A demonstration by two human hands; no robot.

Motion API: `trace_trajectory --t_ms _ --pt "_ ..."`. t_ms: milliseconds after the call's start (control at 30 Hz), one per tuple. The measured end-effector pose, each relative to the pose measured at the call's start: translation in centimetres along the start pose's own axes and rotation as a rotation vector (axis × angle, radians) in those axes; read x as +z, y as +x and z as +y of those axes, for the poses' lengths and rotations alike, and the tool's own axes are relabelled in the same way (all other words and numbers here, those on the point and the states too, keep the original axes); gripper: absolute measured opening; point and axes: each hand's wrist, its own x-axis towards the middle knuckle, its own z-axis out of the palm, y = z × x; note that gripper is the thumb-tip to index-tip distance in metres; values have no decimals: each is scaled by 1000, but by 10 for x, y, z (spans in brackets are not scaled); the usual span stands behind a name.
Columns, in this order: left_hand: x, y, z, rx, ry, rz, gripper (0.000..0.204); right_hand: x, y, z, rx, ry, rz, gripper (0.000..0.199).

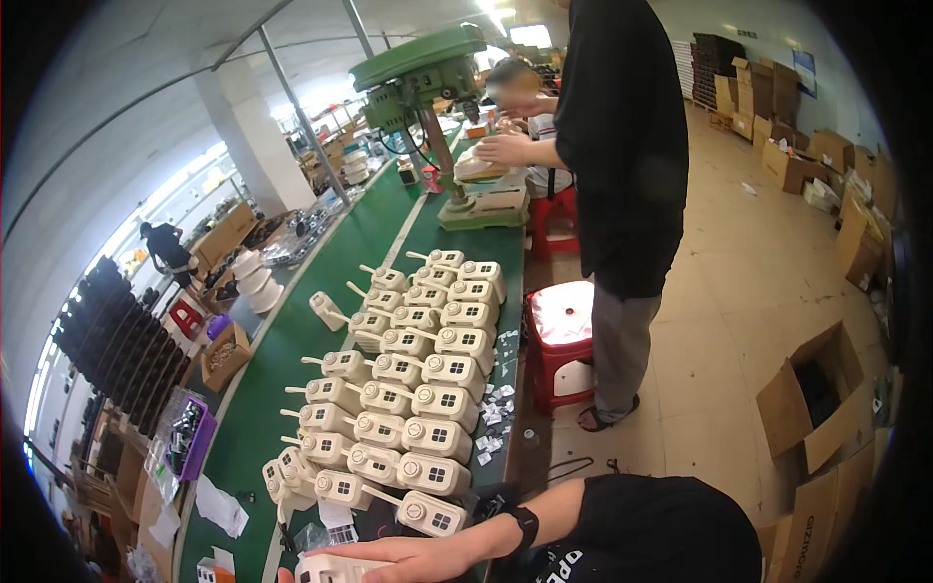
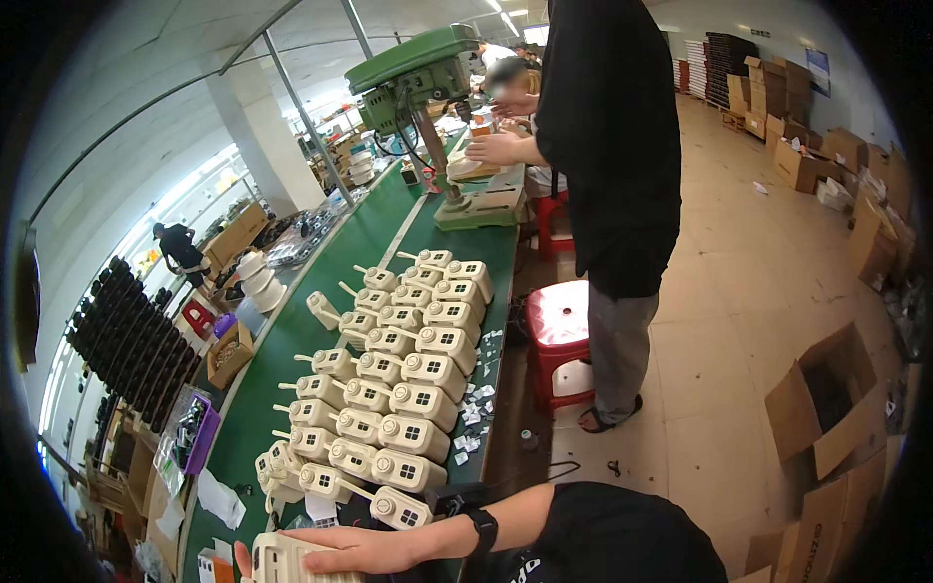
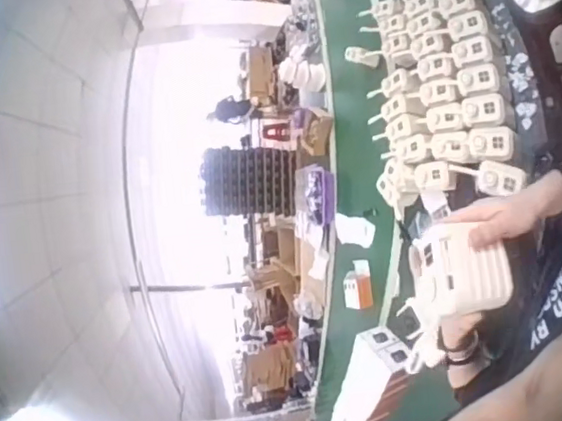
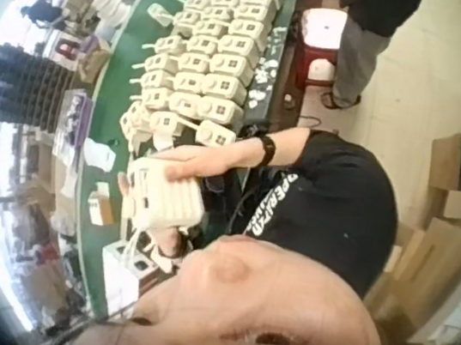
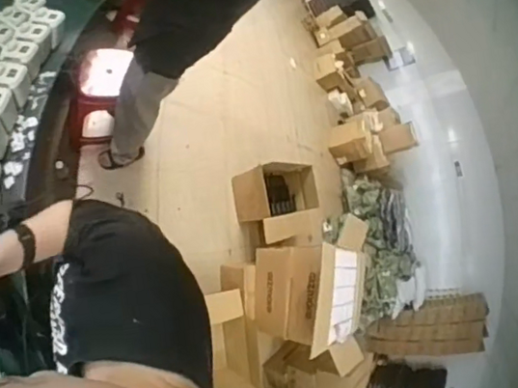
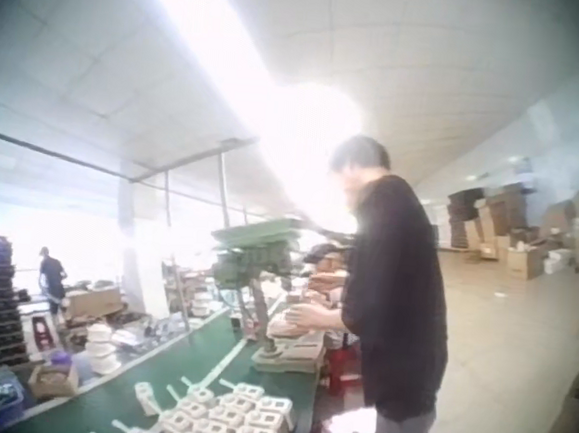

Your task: Inspecting and arranging plastic components for radios in a manufacturing setting.

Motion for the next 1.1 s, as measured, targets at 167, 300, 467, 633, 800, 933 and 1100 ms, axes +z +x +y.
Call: trace_trajectory --t_ms 167,300,467,633,800,933,1100 --pt "5 -17 0 45 -69 73 64 11 -2 11 -127 -8 195 57" --pt "5 -14 -20 -29 31 277 62 25 -8 7 -429 -613 360 58" --pt "-7 -15 -35 -89 -21 321 65 21 3 -10 -533 -854 249 55" --pt "-21 -20 -38 19 -3 117 73 18 5 -12 -622 -780 144 47" --pt "-23 -17 -37 -21 -47 114 72 17 6 -8 -633 -784 173 40" --pt "-18 -14 -31 -42 -87 201 67 15 6 -4 -628 -827 186 39" --pt "-19 -11 -30 -27 -12 192 62 7 8 3 -556 -823 21 59"
